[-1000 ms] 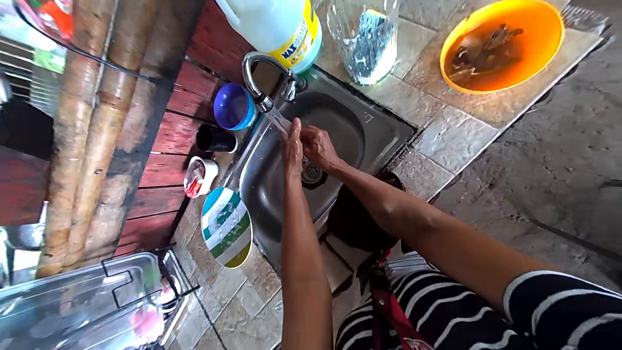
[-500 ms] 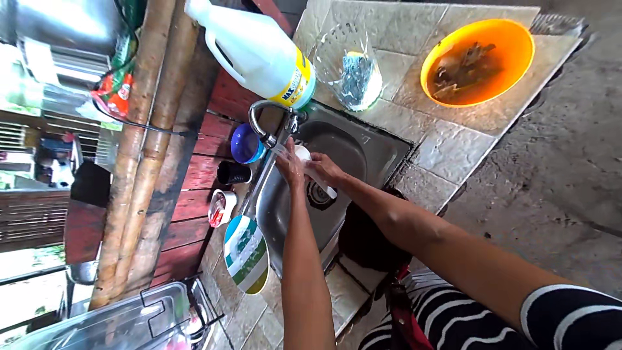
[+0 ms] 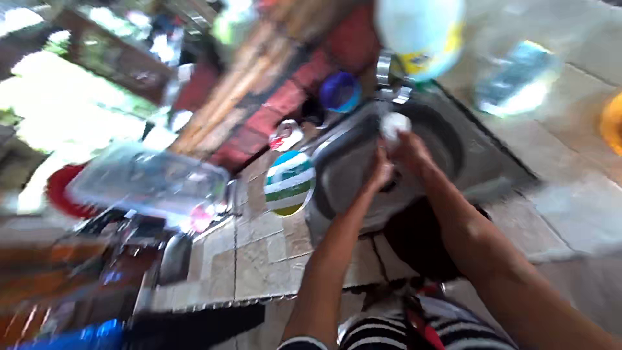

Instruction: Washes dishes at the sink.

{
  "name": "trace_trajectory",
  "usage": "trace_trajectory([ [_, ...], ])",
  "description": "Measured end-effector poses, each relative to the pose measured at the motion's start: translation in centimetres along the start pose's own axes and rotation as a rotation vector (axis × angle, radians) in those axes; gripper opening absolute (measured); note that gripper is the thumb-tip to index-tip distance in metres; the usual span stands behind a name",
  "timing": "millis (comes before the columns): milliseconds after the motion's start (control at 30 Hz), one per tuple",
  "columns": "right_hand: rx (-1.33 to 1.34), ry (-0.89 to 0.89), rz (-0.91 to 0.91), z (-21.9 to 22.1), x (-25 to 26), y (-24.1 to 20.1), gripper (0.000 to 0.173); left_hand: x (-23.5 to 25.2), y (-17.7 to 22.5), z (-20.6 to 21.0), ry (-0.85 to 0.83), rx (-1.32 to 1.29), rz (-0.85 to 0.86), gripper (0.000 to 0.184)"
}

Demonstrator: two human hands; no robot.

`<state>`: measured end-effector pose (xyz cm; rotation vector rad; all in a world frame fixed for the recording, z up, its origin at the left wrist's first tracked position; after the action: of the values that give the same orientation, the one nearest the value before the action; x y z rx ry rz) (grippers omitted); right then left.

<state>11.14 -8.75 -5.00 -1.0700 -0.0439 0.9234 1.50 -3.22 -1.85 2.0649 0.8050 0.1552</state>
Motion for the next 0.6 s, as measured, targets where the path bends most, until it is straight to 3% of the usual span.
trace_trajectory([
  [100,-0.487,0.052,-0.122,0.2,-0.8,-1.7,0.06,-2.8,2.2,-4.3,-0.122,0.191,-0.083,0.049],
  [167,-0.711,0.035,-0.186,0.5,-2.1,-2.5,0.056,-6.1,2.6,-7.9,-0.144,0.291,-0.074,0.038],
  [300,-1.103,-0.131,-0.063,2.3,-3.1,-1.1,0.039,-13.8,4.1,-21.0,-0.008,0.387,-0.052,0.049],
  [400,-1.397,-0.332,0.083,3.6,-3.8,0.7,0.036,-19.5,2.7,-33.6,0.237,0.499,-0.068,0.04],
  [467,-1.658,-0.415,0.159,3.4,-2.9,2.4,0.037,-23.5,1.4,-43.1,0.526,0.618,-0.114,0.036],
  [533,-1.807,-0.438,0.239,3.7,-2.8,3.4,0.039,-28.4,1.7,-51.9,0.792,0.754,-0.229,0.043],
  [600,-1.792,-0.385,0.253,4.8,-2.8,3.4,0.039,-33.1,2.4,-58.6,1.015,0.827,-0.355,0.041],
])
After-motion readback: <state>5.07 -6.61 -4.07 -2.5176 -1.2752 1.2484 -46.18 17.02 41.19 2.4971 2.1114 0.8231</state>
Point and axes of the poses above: each hand's wrist, its own x-axis towards the middle knuckle, its own z-axis out of the palm, y = z × x, the point moved 4 cm from there along x, towards the middle knuckle, and after that the axes turned 1 degree about -z, right-handed, at the moved point
